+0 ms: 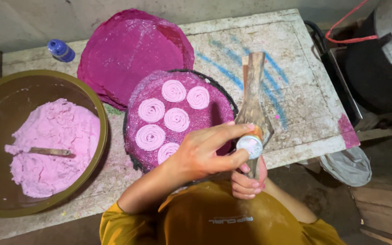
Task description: The person scoops pink dough from a bowl and uses a wooden tool to press and shape it into spiral patterns on a purple tray. The person repeats this process to create multiple spirals.
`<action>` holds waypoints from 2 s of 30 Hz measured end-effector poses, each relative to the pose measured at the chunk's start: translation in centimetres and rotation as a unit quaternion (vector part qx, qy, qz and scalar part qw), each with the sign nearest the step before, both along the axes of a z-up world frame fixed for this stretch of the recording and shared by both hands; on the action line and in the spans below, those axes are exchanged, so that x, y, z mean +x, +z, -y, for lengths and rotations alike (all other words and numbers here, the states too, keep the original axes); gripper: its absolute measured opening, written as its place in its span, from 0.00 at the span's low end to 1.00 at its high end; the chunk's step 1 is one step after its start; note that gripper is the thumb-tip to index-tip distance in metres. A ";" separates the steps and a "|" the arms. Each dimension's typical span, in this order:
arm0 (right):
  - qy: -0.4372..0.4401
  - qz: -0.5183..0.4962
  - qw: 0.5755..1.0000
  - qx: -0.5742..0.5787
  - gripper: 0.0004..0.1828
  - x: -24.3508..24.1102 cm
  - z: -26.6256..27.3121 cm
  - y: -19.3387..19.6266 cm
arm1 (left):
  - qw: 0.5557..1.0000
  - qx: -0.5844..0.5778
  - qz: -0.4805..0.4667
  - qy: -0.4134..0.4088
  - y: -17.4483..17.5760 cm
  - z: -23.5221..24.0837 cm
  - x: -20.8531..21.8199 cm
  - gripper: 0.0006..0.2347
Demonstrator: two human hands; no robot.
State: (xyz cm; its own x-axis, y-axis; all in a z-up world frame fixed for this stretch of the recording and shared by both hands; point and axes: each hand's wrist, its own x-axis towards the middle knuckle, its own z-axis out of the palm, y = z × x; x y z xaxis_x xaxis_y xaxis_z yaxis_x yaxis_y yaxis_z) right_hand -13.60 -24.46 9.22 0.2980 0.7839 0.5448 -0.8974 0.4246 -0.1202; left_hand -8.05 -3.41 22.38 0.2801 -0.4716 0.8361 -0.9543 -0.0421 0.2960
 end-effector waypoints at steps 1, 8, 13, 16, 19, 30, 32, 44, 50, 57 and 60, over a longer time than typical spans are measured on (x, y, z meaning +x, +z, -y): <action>-0.016 -0.013 1.000 -0.011 0.22 -0.1 0.0 0.0 | 1.000 -0.002 0.022 0.008 -0.2 -0.1 0.2 0.09; -0.054 -0.050 0.996 -0.042 0.24 -0.2 -0.3 -0.5 | 0.998 -0.028 -0.058 0.002 -1.9 -0.7 0.5 0.12; -0.064 -0.085 0.992 -0.069 0.32 -0.5 -0.4 0.1 | 0.996 -0.013 -0.086 0.020 -1.9 -1.4 0.0 0.14; -0.068 -0.088 0.991 -0.077 0.32 -0.5 -0.4 -0.1 | 0.994 -0.006 -0.101 0.036 -1.4 -1.6 -0.5 0.15; -0.083 -0.101 0.988 -0.082 0.33 -0.7 -0.5 -0.7 | 0.992 0.011 -0.117 0.049 -1.0 -1.6 -0.7 0.15; -0.287 0.131 0.766 -0.560 0.53 4.1 5.8 1.0 | 0.856 -0.300 -0.407 -0.110 -5.9 -3.8 2.0 0.51; -0.207 0.230 0.734 -0.604 0.49 6.1 6.9 1.1 | 0.713 -0.386 -0.527 -0.255 -8.4 -3.6 4.8 0.47; -0.034 0.436 0.352 -0.827 0.44 10.2 3.2 3.6 | 0.420 -0.669 -0.481 -0.380 -21.7 -1.8 7.4 0.15; -0.089 0.486 0.328 -0.806 0.38 8.6 1.1 4.6 | 0.460 -0.662 -0.465 -0.367 -22.6 -2.0 6.7 0.16; -0.116 0.519 0.296 -0.794 0.36 9.2 0.5 6.1 | 0.478 -0.670 -0.461 -0.333 -20.4 -2.4 7.6 0.18; -0.111 0.528 0.306 -0.785 0.38 8.5 0.1 6.5 | 0.491 -0.661 -0.470 -0.317 -19.2 -3.8 6.9 0.19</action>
